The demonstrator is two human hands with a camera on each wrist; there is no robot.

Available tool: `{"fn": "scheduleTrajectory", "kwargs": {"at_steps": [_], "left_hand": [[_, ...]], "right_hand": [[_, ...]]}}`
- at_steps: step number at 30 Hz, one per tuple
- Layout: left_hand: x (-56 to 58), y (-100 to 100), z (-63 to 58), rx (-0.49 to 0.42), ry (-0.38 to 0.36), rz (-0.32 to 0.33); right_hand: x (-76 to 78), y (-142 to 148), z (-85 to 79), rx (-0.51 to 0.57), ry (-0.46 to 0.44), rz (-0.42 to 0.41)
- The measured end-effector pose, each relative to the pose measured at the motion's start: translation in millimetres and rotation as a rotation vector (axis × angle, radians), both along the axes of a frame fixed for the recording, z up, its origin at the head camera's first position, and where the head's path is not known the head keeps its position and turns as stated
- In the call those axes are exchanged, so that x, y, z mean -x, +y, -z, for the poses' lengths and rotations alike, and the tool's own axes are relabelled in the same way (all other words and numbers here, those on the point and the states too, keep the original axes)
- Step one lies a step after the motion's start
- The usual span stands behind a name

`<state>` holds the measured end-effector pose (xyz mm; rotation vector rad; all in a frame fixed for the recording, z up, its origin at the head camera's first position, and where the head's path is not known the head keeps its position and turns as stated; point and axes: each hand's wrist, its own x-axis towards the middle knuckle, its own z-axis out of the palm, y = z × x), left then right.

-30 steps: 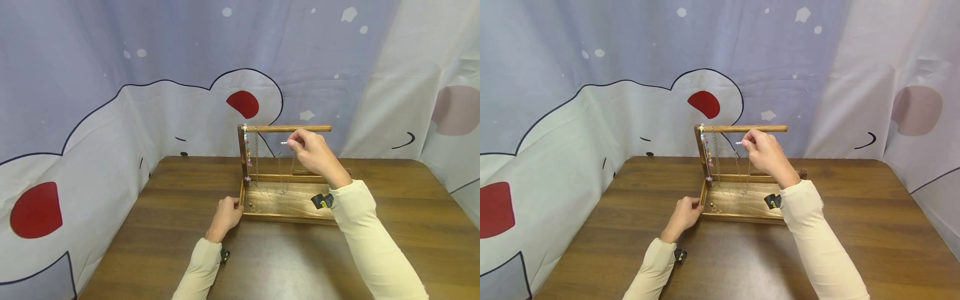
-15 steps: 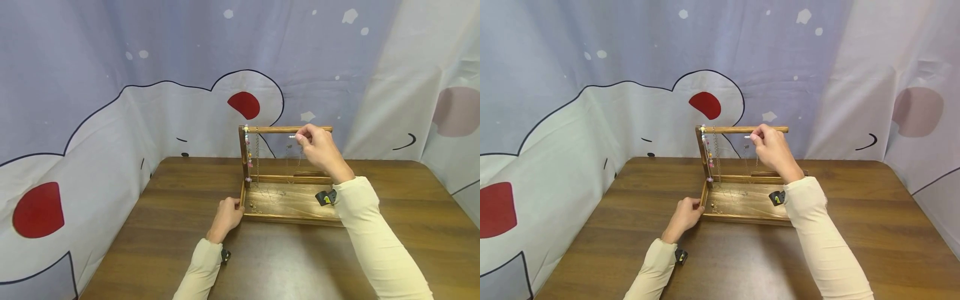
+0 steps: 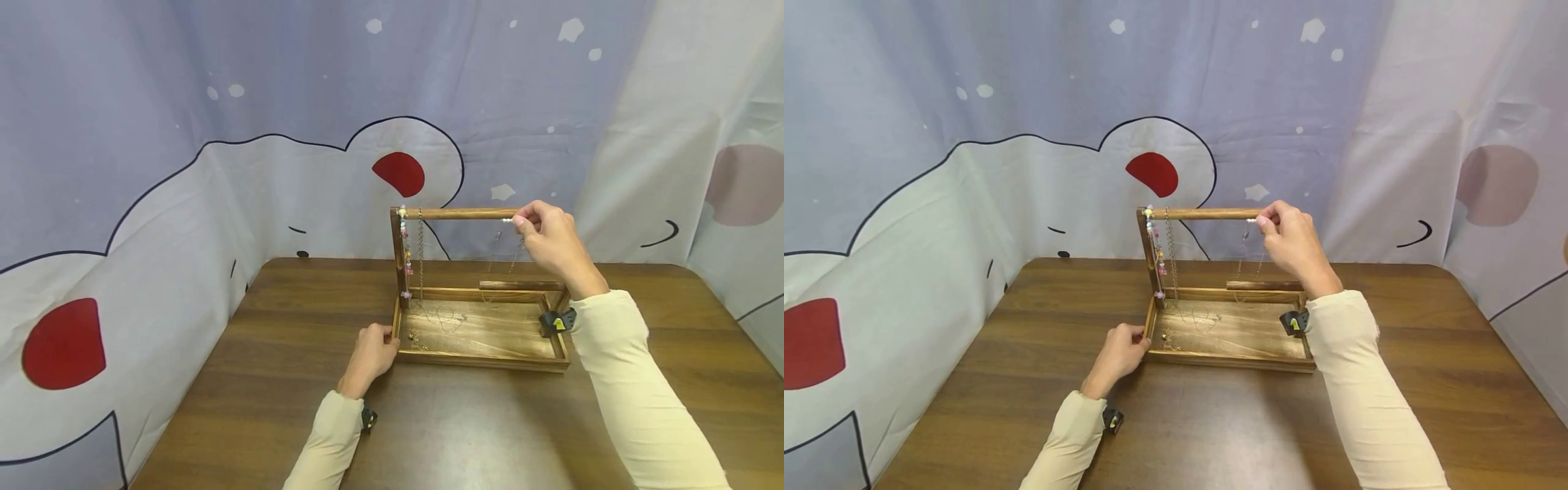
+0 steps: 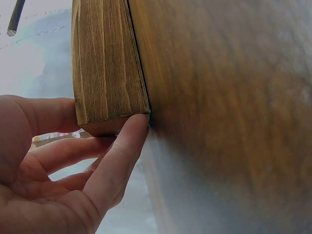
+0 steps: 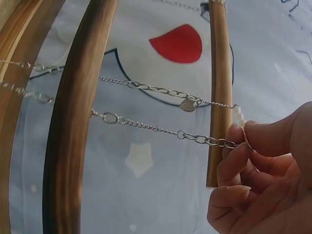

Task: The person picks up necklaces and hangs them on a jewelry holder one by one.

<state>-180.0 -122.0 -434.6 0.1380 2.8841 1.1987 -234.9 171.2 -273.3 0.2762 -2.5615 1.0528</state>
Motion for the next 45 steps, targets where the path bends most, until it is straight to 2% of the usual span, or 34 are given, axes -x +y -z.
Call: {"fn": "scheduleTrajectory", "kwargs": {"at_steps": [15, 24, 34, 40, 45], "left_hand": [[-0.1, -0.2, 0.5, 0.011, 0.015, 0.009], [0.5, 0.1, 1.3, 0.021, 0.030, 0.008], [1.2, -0.2, 2.2, 0.013, 0.026, 0.010], [0.7, 0.2, 1.8, 0.018, 0.022, 0.009], [0.2, 0.0, 1.0, 0.018, 0.019, 0.008]], "right_hand": [[-2.1, 34.3, -2.3, 0.020, 0.020, 0.091], [-2.4, 46.7, -5.4, 0.026, 0.019, 0.183], [4.7, 36.7, -14.7, 0.007, 0.034, 0.218], [8.5, 24.2, -18.3, 0.002, 0.018, 0.192], [10.3, 9.0, -20.0, -0.002, 0.038, 0.163]]}}
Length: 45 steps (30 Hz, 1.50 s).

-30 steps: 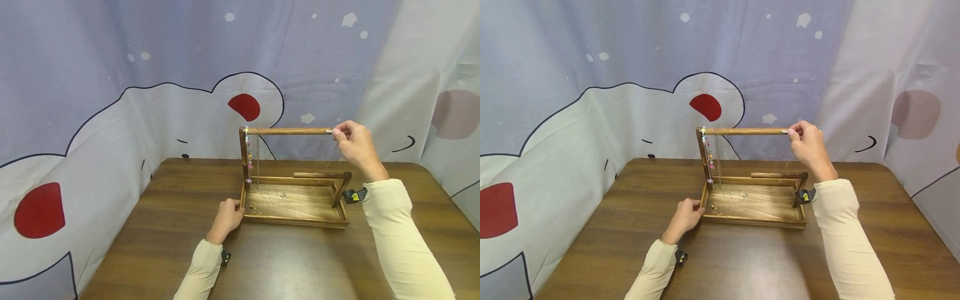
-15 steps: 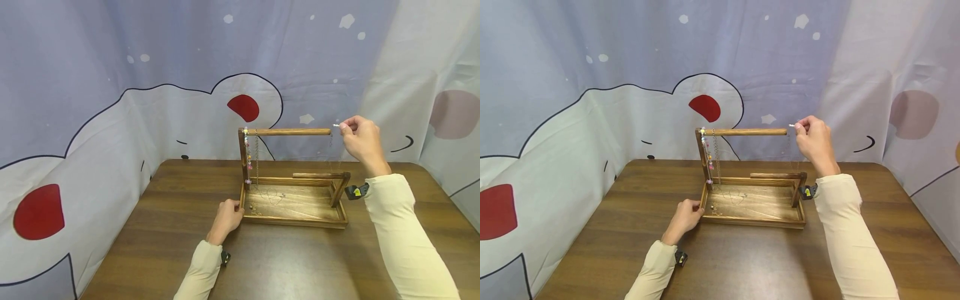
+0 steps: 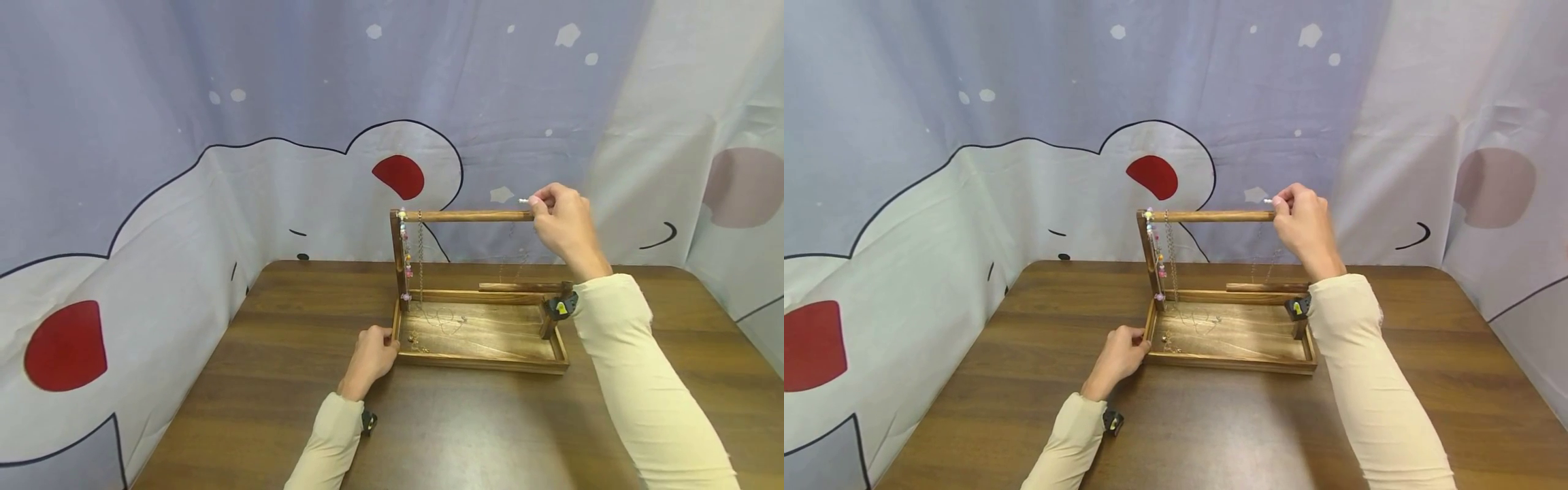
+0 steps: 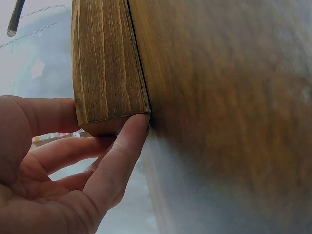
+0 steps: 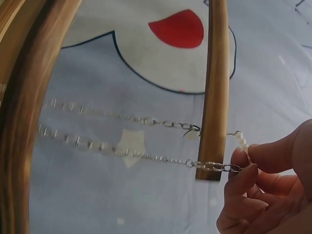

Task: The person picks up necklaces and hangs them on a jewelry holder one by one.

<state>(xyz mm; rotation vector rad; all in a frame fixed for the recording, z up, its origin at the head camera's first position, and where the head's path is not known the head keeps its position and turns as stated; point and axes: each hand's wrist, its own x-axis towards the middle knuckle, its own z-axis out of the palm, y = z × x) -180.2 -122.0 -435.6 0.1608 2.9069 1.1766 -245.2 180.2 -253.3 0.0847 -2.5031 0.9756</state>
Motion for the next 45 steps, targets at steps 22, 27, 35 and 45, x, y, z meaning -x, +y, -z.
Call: {"fn": "scheduleTrajectory", "kwargs": {"at_steps": [22, 27, 35, 45], "left_hand": [[0.5, -1.8, -1.5, 0.017, 0.013, -0.011], [0.9, -1.9, -2.5, 0.017, 0.013, -0.007], [0.4, -2.3, -3.5, 0.011, -0.010, -0.017], [-0.2, -2.7, -0.6, 0.022, 0.005, -0.017]], "right_hand": [[7.7, -60.6, 2.7, -0.009, 0.045, -0.114], [9.4, -73.1, 3.1, -0.020, 0.045, -0.137], [10.9, -88.7, 1.5, -0.013, 0.045, -0.159], [10.8, -103.0, 2.4, -0.030, 0.044, -0.173]]}}
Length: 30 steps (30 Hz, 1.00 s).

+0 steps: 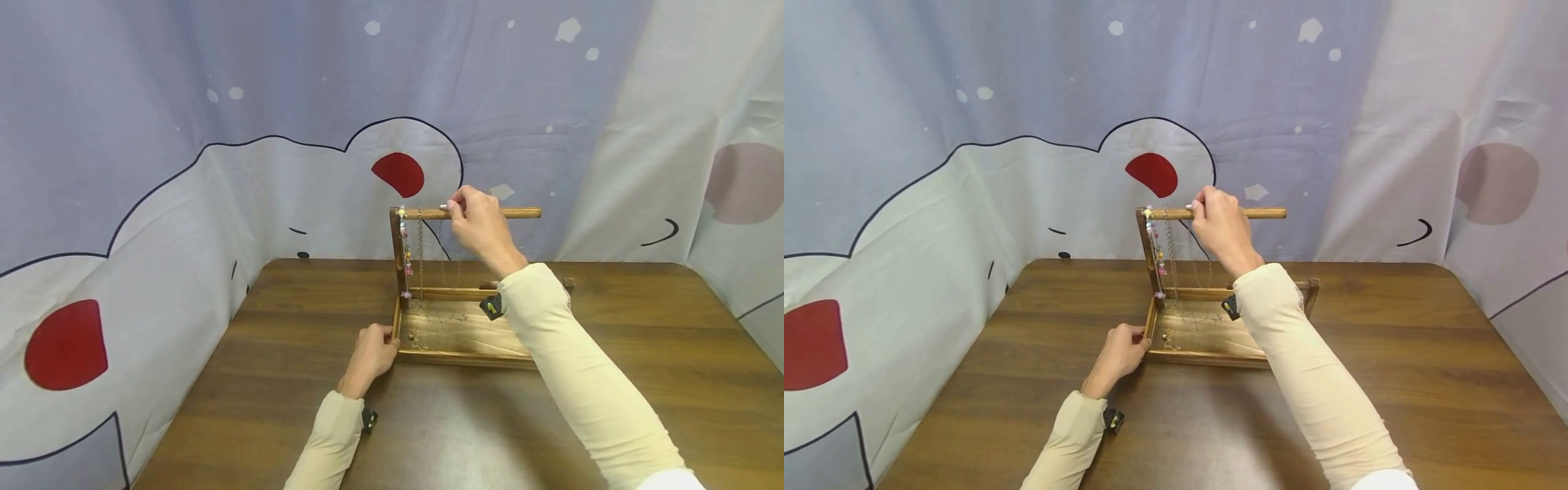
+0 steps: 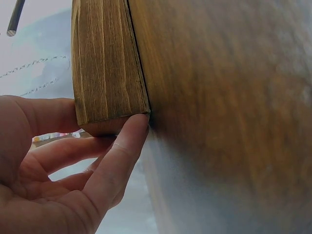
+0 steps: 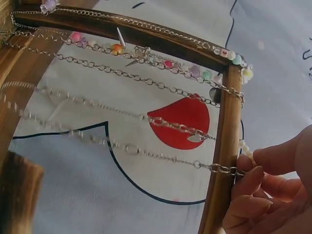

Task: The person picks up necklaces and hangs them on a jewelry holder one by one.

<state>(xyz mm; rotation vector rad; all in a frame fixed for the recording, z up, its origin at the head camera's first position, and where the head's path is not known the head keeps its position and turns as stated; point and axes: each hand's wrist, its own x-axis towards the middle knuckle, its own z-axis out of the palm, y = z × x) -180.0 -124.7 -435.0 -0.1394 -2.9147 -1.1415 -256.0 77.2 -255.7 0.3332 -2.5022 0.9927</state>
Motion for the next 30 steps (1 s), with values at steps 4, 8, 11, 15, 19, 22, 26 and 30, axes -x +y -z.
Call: {"fn": "scheduleTrajectory", "kwargs": {"at_steps": [4, 8, 11, 15, 19, 22, 26, 30], "left_hand": [[0.1, -0.4, 0.2, 0.000, 0.006, 0.004], [0.5, -0.8, 0.3, -0.003, 0.007, 0.010], [0.4, -0.9, 0.3, -0.006, 0.009, 0.012], [0.0, -0.7, 0.4, -0.010, 0.010, 0.016], [0.0, -0.3, 1.1, -0.005, 0.014, 0.018], [0.3, -0.2, 1.2, -0.001, 0.018, 0.019], [-0.2, 0.0, 0.5, -0.005, 0.016, 0.022], [-0.6, 0.1, -0.8, -0.013, 0.009, 0.022]], "right_hand": [[-0.4, -2.8, 0.1, -0.004, -0.009, 0.008], [-0.3, -4.8, 0.8, -0.002, -0.007, 0.000], [-1.2, -6.0, 1.5, -0.003, -0.015, -0.007], [-4.2, -7.2, 2.7, -0.036, -0.010, 0.016], [-6.8, -7.2, 4.9, -0.080, 0.026, 0.044], [-8.4, -7.0, 7.0, -0.089, 0.049, 0.056], [-11.6, -6.4, 10.2, -0.098, 0.061, 0.073], [-15.3, -6.4, 14.3, -0.097, 0.041, 0.067]]}}
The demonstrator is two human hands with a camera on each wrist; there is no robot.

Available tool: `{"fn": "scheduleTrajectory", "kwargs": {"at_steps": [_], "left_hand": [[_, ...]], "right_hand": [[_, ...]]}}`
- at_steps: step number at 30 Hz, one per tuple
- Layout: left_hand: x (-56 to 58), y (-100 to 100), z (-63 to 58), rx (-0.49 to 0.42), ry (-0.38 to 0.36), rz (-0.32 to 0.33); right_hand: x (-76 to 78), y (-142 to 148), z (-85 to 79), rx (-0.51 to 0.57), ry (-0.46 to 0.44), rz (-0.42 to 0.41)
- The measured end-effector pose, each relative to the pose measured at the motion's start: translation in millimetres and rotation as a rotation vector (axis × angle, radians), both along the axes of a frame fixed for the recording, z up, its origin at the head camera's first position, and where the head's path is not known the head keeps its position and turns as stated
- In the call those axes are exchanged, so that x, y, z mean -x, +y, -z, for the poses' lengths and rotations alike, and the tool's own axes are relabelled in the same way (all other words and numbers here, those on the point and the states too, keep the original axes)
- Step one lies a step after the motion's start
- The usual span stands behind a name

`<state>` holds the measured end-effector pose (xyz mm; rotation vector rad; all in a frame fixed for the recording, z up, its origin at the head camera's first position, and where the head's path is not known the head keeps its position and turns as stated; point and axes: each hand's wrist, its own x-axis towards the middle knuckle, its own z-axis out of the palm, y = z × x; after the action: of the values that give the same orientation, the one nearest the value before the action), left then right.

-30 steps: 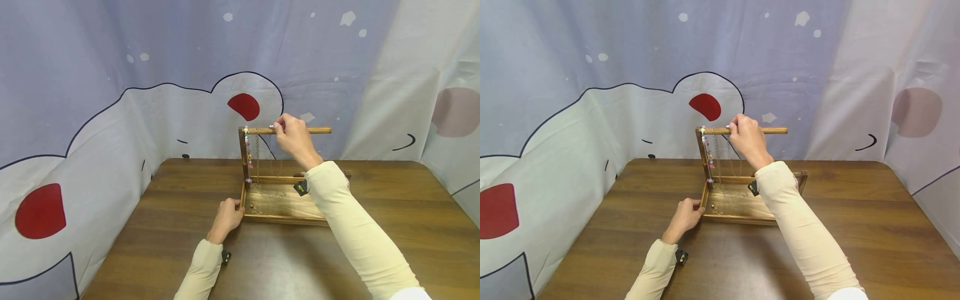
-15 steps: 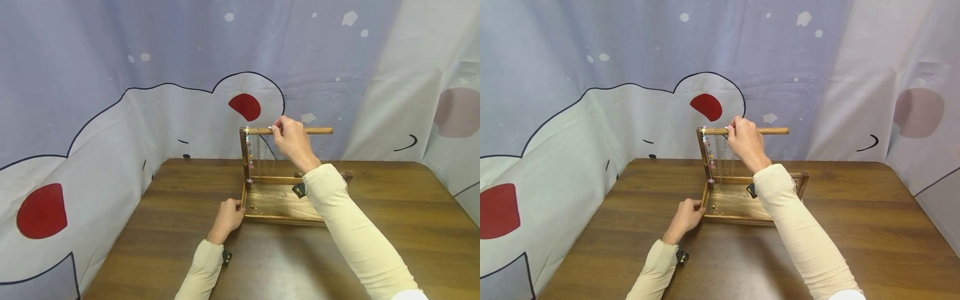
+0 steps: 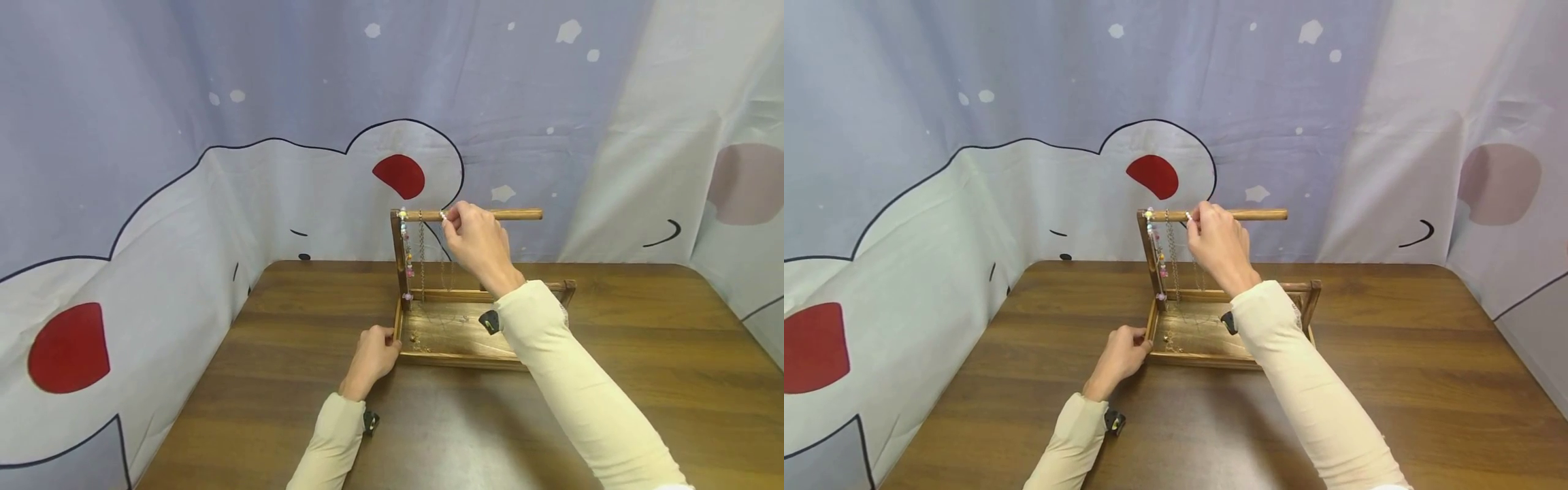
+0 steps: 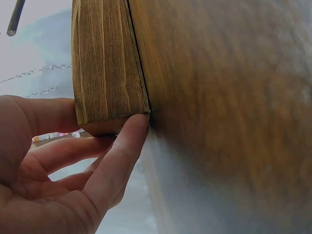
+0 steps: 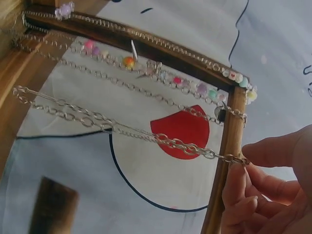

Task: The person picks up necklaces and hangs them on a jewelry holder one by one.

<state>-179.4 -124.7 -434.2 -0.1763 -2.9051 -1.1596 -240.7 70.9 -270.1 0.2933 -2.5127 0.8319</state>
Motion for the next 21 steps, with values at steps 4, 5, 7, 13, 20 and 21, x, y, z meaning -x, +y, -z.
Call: {"fn": "scheduleTrajectory", "kwargs": {"at_steps": [4, 5, 7, 13, 20, 21], "left_hand": [[-0.5, 0.2, 0.1, -0.002, -0.007, -0.007], [-0.3, 0.3, 0.3, 0.000, -0.009, -0.009], [0.0, 0.2, 0.9, 0.001, -0.009, -0.013], [0.2, -0.1, 2.9, 0.010, -0.010, -0.017], [0.8, 0.1, 1.1, 0.020, 0.004, -0.008], [1.0, 0.0, 0.9, 0.022, 0.006, -0.008]], "right_hand": [[-3.6, -0.6, 6.1, 0.011, -0.011, -0.010], [-4.4, -0.7, 7.5, 0.015, -0.012, -0.011], [-6.0, -0.7, 10.5, 0.026, -0.010, -0.011], [-13.2, 0.9, 21.4, 0.058, -0.014, -0.019], [-26.0, 5.3, 41.2, 0.127, 0.016, -0.101], [-28.1, 6.0, 45.1, 0.136, 0.013, -0.118]]}}
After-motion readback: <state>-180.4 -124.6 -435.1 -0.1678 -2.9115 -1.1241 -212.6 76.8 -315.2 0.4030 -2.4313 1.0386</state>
